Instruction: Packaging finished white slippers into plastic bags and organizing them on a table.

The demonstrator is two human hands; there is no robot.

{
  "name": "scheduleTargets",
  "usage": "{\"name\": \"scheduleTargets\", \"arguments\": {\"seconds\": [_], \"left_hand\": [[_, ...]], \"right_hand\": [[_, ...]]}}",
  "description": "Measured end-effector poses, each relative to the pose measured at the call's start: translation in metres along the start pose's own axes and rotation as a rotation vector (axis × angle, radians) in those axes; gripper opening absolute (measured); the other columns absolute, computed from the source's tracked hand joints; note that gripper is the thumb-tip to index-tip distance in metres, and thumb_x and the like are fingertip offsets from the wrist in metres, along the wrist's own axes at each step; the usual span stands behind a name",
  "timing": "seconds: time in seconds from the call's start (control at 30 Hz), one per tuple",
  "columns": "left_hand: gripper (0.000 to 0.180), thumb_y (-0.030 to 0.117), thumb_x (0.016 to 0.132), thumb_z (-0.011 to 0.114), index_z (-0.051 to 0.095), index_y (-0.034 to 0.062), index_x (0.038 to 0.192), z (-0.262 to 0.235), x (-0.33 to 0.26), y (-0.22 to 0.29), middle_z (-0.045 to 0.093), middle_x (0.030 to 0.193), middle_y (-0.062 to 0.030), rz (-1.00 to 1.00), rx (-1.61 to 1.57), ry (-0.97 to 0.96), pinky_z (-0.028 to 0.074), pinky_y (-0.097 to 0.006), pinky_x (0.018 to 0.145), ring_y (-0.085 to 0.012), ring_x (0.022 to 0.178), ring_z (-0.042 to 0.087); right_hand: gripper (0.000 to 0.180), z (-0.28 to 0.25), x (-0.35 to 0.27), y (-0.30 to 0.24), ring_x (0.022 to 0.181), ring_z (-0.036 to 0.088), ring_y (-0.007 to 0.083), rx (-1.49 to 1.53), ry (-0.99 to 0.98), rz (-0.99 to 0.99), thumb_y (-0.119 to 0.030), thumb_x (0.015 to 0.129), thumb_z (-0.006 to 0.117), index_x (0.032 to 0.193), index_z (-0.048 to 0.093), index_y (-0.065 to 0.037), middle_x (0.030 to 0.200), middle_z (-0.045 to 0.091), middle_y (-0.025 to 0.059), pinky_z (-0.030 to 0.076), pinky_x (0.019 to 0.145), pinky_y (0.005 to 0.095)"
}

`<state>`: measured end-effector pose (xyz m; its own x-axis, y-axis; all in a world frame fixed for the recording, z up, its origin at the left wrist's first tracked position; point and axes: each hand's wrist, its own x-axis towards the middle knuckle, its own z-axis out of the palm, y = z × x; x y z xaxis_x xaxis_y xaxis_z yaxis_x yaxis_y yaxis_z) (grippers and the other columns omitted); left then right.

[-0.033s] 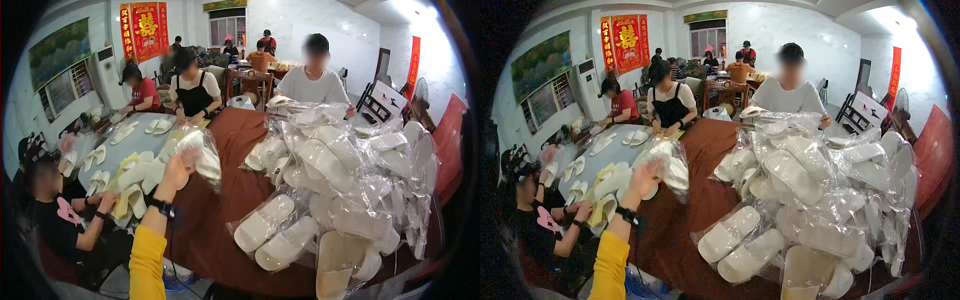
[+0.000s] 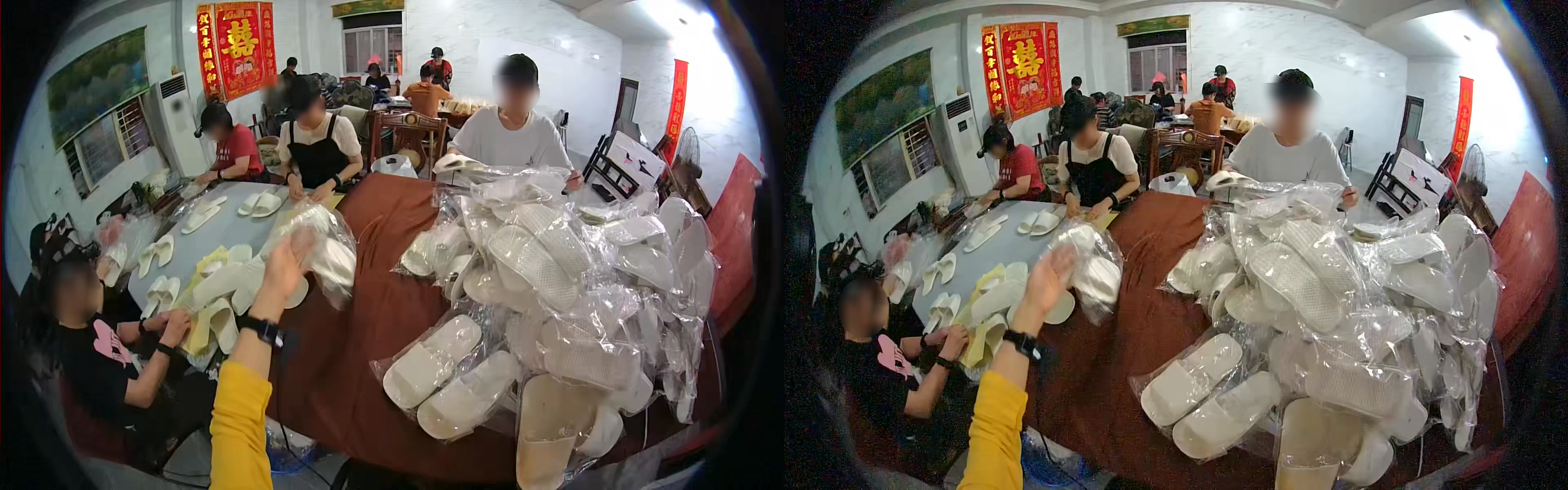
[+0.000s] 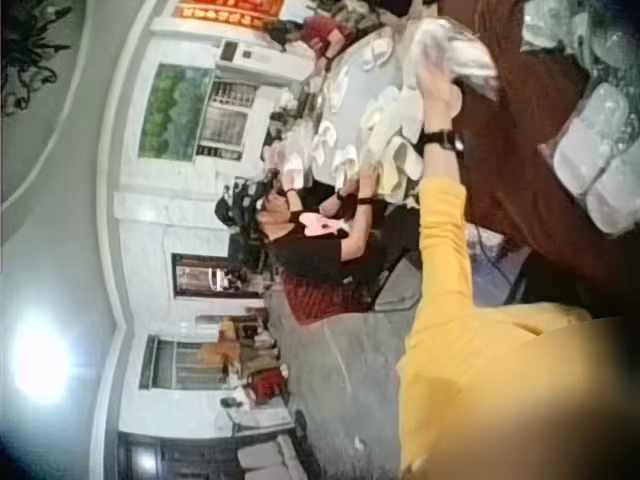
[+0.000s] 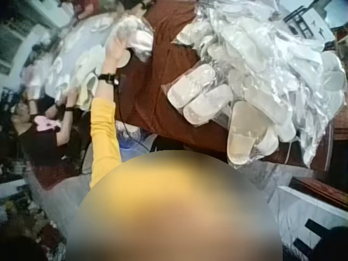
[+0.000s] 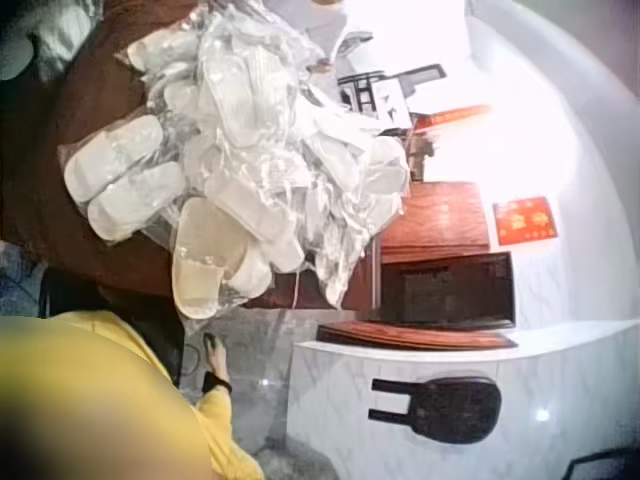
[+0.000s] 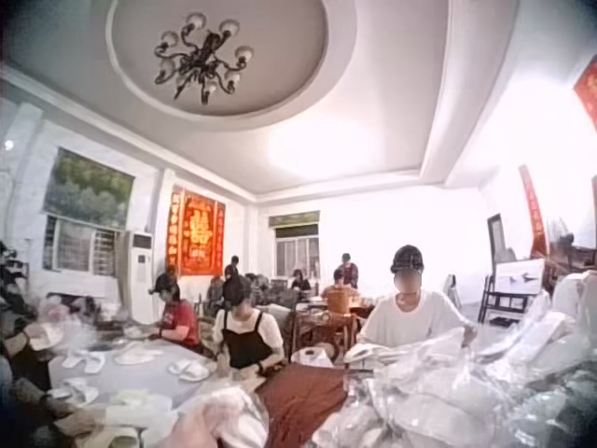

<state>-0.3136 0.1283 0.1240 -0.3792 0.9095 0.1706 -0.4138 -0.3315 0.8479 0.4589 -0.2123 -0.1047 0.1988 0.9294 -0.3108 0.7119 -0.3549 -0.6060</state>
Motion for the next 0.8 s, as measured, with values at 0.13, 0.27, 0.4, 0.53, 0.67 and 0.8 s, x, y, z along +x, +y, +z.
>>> {"name": "scheduleTargets", "arguments": {"seconds": [0.13, 0.27, 0.4, 0.53, 0.67, 0.8], "left_hand": [[0.047, 0.031, 0.105, 0.029, 0.031, 0.0175, 0.150, 0.008, 0.031, 0.061, 0.034, 0.155, 0.0011, 0.128, -0.035, 0.100, 0.025, -0.032, 0.112, -0.0191, 0.140, 0.033], [0.053, 0.038, 0.103, 0.038, 0.032, 0.0100, 0.148, 0.062, 0.031, 0.100, 0.036, 0.152, -0.0053, 0.484, -0.036, -0.102, 0.027, -0.044, 0.114, -0.0180, 0.140, 0.034], [0.048, 0.037, 0.103, 0.041, 0.037, 0.0130, 0.144, 0.020, 0.033, 0.105, 0.042, 0.148, -0.0044, 0.241, -0.127, -0.058, 0.034, -0.047, 0.109, -0.0208, 0.132, 0.045], [0.051, 0.044, 0.103, 0.033, 0.044, 0.0137, 0.141, 0.025, 0.014, 0.088, 0.050, 0.142, -0.0014, -0.326, 0.239, -0.025, 0.037, -0.049, 0.106, -0.0272, 0.129, 0.047], [0.051, 0.045, 0.099, 0.040, 0.045, 0.0198, 0.143, 0.054, 0.011, 0.099, 0.043, 0.149, 0.0037, 0.156, 0.134, -0.048, 0.012, -0.056, 0.115, -0.0292, 0.140, 0.032], [0.049, 0.043, 0.096, 0.045, 0.051, 0.0182, 0.138, 0.059, 0.017, 0.128, 0.047, 0.146, -0.0002, 0.178, 0.448, -0.181, 0.007, -0.055, 0.116, -0.0221, 0.140, 0.034]], "right_hand": [[0.029, 0.006, 0.004, 0.008, 0.099, 0.064, 0.0322, 0.057, 0.023, -0.029, -0.018, 0.095, 0.056, 0.111, 0.064, 0.004, 0.106, 0.068, 0.0214, 0.049, 0.088, 0.0385], [0.029, 0.009, -0.005, -0.008, 0.099, 0.063, 0.0290, 0.082, 0.028, -0.016, -0.018, 0.095, 0.056, 0.113, 0.063, 0.004, 0.108, 0.068, 0.0202, 0.049, 0.088, 0.0372], [0.030, 0.018, -0.002, -0.001, 0.097, 0.062, 0.0273, 0.207, -0.008, -0.018, -0.018, 0.095, 0.056, 0.114, 0.063, 0.004, 0.106, 0.068, 0.0189, 0.049, 0.087, 0.0359], [0.029, 0.028, -0.006, 0.016, 0.096, 0.062, 0.0271, 0.162, -0.035, -0.010, -0.018, 0.095, 0.057, 0.113, 0.063, 0.004, 0.106, 0.067, 0.0184, 0.048, 0.086, 0.0361], [0.028, 0.023, -0.007, -0.006, 0.095, 0.062, 0.0272, 0.183, -0.093, 0.053, -0.017, 0.095, 0.057, 0.113, 0.063, 0.003, 0.106, 0.067, 0.0184, 0.048, 0.085, 0.0362], [0.028, 0.005, -0.017, -0.040, 0.095, 0.062, 0.0278, 0.202, -0.069, 0.022, -0.018, 0.094, 0.056, 0.113, 0.063, 0.002, 0.105, 0.068, 0.0185, 0.048, 0.085, 0.0361]]}}
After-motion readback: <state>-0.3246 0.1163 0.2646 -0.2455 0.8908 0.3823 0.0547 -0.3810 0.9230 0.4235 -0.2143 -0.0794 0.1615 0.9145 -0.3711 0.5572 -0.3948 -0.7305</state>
